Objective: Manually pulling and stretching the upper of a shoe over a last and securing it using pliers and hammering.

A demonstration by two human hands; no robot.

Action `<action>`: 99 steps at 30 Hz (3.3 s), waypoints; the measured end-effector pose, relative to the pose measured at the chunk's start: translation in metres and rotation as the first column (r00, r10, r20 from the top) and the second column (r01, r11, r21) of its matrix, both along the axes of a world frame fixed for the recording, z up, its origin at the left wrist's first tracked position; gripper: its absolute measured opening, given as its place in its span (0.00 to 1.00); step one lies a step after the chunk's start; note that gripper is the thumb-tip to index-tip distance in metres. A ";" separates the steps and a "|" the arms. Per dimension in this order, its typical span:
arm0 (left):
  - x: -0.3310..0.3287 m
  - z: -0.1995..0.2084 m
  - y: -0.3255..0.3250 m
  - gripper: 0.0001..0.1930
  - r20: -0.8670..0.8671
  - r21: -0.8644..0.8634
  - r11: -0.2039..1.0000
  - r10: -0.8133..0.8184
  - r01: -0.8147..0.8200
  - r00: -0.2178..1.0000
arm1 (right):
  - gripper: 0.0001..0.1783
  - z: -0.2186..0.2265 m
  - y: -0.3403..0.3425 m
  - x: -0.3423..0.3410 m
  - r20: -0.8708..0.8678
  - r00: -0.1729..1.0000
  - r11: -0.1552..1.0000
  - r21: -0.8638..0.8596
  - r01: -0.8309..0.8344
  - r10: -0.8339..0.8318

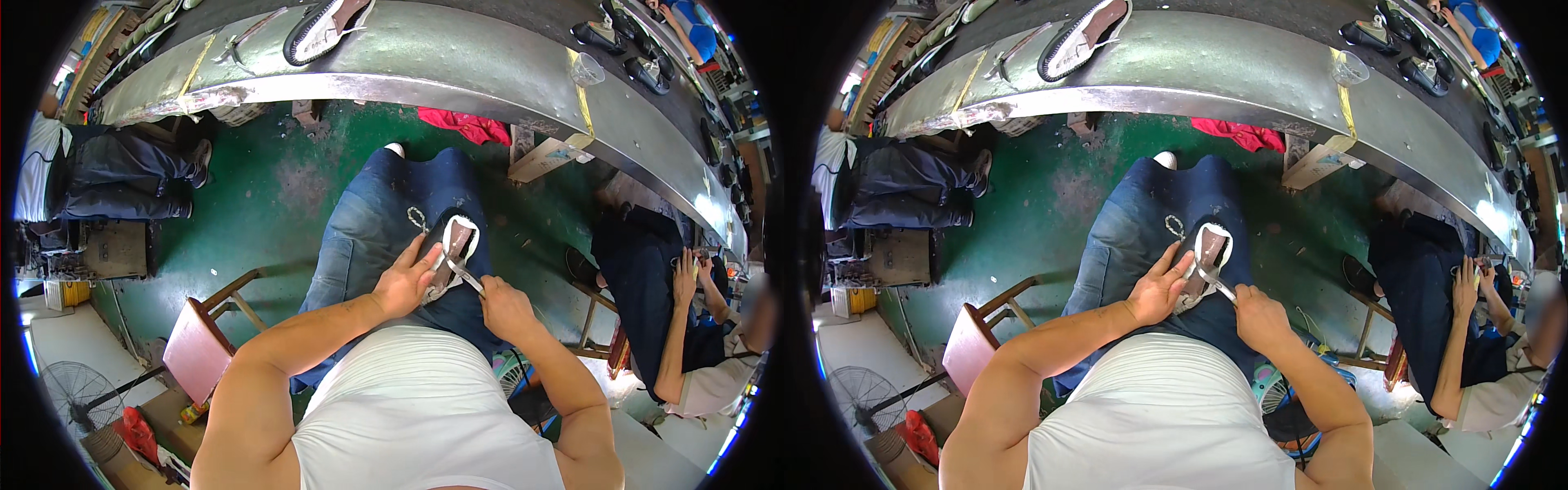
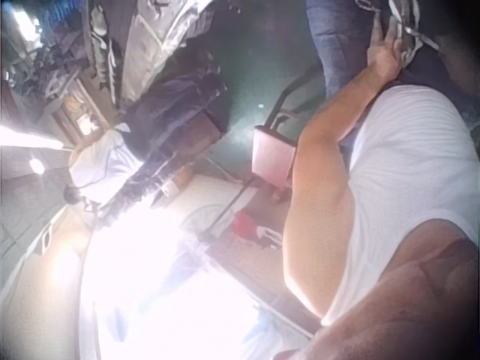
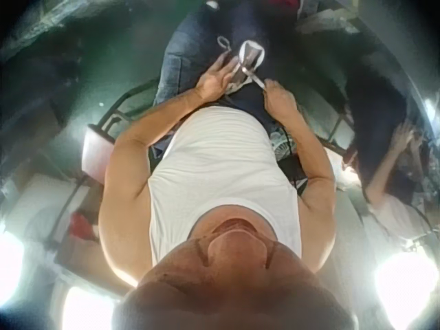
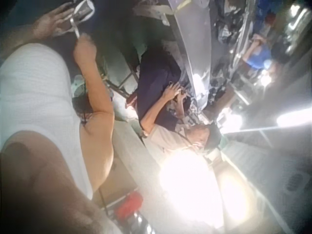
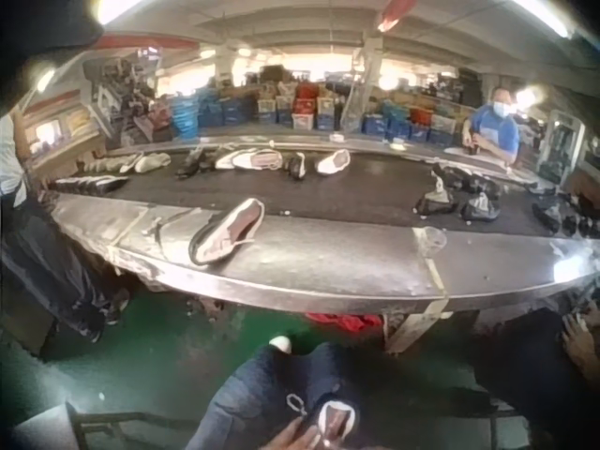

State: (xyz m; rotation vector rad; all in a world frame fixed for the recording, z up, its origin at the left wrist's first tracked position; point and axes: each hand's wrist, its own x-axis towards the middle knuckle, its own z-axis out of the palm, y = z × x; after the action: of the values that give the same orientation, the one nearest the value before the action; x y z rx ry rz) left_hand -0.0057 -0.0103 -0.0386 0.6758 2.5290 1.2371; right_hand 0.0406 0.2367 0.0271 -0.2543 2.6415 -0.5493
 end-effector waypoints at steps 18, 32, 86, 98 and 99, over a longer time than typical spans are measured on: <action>-0.033 0.056 0.003 0.31 0.230 -0.304 0.903 -0.238 0.302 0.944 | 0.19 0.006 -0.002 -0.055 -0.116 0.989 0.936 -0.349 0.049 -0.095; 0.000 0.016 -0.024 0.43 0.537 0.003 0.997 0.063 -0.077 0.841 | 0.23 0.017 -0.022 -0.025 0.296 0.954 0.991 -0.132 0.006 0.034; -0.002 -0.037 0.003 0.26 0.755 0.503 0.691 -0.060 -0.519 0.653 | 0.14 0.064 -0.009 -0.082 0.436 0.848 0.951 -0.074 -0.301 0.302; -0.009 -0.041 0.010 0.38 0.695 0.472 0.768 -0.021 -0.433 0.719 | 0.16 0.007 -0.013 -0.031 -0.049 0.998 0.975 -0.213 -0.058 0.049; -0.008 -0.042 0.009 0.37 0.691 0.460 0.767 0.008 -0.448 0.723 | 0.15 0.017 -0.015 -0.039 -0.108 0.993 0.992 -0.110 -0.068 0.056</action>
State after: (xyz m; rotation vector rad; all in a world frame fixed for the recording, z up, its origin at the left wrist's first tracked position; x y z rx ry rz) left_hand -0.0140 -0.0008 -0.0805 -0.0542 1.6356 1.9842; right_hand 0.0013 0.2221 0.0445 -0.4084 2.6958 -0.6838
